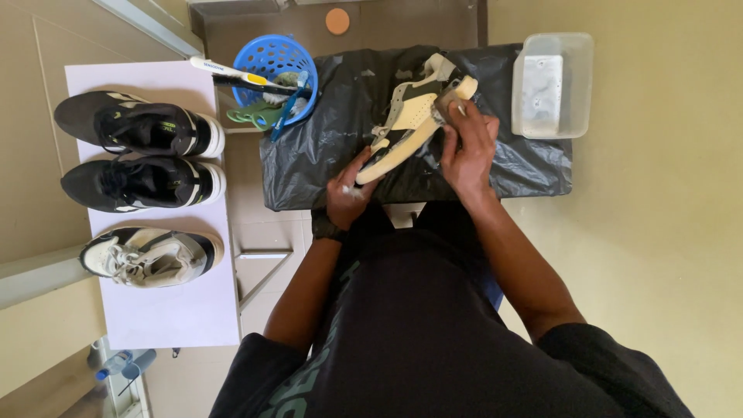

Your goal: Cleaning the side and sole of a sneaker using a brush and soapy water on a workstation.

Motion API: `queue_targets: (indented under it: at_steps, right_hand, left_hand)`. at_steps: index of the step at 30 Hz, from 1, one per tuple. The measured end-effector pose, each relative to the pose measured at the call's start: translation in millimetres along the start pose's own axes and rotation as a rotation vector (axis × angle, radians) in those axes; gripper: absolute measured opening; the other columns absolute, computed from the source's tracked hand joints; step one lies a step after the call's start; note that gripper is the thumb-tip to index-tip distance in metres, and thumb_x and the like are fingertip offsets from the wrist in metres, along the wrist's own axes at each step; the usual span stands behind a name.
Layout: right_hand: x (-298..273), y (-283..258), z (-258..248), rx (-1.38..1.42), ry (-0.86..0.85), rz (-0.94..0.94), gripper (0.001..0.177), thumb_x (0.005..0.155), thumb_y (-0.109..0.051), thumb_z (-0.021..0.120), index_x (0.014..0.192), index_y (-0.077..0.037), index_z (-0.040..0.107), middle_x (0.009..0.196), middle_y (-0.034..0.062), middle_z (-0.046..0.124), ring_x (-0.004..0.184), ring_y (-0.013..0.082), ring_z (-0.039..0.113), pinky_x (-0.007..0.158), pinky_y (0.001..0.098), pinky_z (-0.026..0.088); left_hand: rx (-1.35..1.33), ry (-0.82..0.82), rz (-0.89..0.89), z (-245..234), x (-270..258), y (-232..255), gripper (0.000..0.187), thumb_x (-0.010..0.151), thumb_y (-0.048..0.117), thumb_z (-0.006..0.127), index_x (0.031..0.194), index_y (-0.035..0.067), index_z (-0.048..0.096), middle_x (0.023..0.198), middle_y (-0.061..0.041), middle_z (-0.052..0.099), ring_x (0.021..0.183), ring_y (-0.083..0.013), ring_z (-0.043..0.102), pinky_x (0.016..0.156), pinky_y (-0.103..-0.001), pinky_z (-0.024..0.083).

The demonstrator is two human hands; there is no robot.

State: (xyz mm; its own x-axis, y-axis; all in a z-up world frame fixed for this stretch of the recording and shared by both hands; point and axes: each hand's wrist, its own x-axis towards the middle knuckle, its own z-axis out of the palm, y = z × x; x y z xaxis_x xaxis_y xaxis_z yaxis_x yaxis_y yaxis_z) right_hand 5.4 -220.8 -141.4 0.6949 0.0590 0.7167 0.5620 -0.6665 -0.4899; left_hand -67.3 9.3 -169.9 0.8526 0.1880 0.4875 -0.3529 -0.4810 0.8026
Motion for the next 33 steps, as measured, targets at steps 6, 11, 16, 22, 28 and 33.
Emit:
queue_targets:
  at_steps: [6, 11, 16, 22, 28, 33]
  right_hand:
    - [17, 13, -4, -0.130, 0.022, -0.080, 0.024, 0.101, -0.007, 0.069, 0.123, -0.002, 0.076, 0.127, 0.0180, 0.070, 0.096, 0.0358, 0.060, 0.082, 0.0437, 0.045]
    - [-3, -13, 6, -0.056, 0.002, -0.078, 0.023, 0.099, -0.007, 0.069, 0.120, -0.002, 0.078, 0.125, 0.0199, 0.070, 0.092, 0.0362, 0.060, 0.084, 0.0432, 0.047]
    - [-15, -66, 1, -0.050, -0.047, -0.087, 0.024, 0.095, -0.005, 0.072, 0.117, -0.006, 0.079, 0.125, 0.0160, 0.072, 0.094, 0.0318, 0.061, 0.087, 0.0406, 0.047]
    - [-22, -105, -2, 0.003, -0.142, -0.114, 0.033, 0.098, -0.002, 0.064, 0.126, -0.013, 0.077, 0.129, 0.0142, 0.070, 0.093, 0.0303, 0.064, 0.082, 0.0398, 0.043]
    - [-17, -91, 1, 0.178, -0.213, -0.003, 0.030, 0.097, -0.007, 0.070, 0.126, -0.013, 0.077, 0.126, 0.0162, 0.072, 0.095, 0.0349, 0.067, 0.084, 0.0398, 0.048]
    - [-7, -68, -3, 0.123, -0.120, -0.025, 0.027, 0.097, -0.009, 0.071, 0.123, -0.010, 0.080, 0.123, 0.0181, 0.073, 0.092, 0.0358, 0.064, 0.081, 0.0418, 0.050]
  left_hand:
    - [-0.014, 0.000, 0.007, 0, 0, -1, 0.045, 0.080, 0.019, 0.092, 0.121, 0.006, 0.077, 0.115, -0.015, 0.077, 0.103, -0.0320, 0.074, 0.084, -0.040, 0.064]
    - [-0.028, -0.017, -0.003, 0, 1, 1, 0.047, 0.081, 0.017, 0.092, 0.123, 0.005, 0.076, 0.117, -0.016, 0.077, 0.104, -0.0338, 0.074, 0.084, -0.042, 0.064]
    - [-0.021, -0.040, -0.013, -1, 3, 3, 0.048, 0.080, 0.016, 0.093, 0.123, 0.005, 0.075, 0.117, -0.016, 0.077, 0.104, -0.0340, 0.073, 0.085, -0.043, 0.064]
    - [0.017, -0.003, 0.013, 2, -2, -4, 0.044, 0.080, 0.018, 0.092, 0.119, 0.007, 0.077, 0.114, -0.014, 0.078, 0.102, -0.0313, 0.074, 0.084, -0.040, 0.064]
    - [0.003, -0.012, 0.027, 1, -1, -7, 0.043, 0.080, 0.018, 0.091, 0.120, 0.008, 0.077, 0.115, -0.013, 0.078, 0.104, -0.0305, 0.074, 0.086, -0.038, 0.063]
    - [-0.036, -0.011, 0.002, 3, 2, -3, 0.044, 0.081, 0.017, 0.091, 0.120, 0.005, 0.077, 0.115, -0.016, 0.077, 0.103, -0.0334, 0.074, 0.085, -0.040, 0.064]
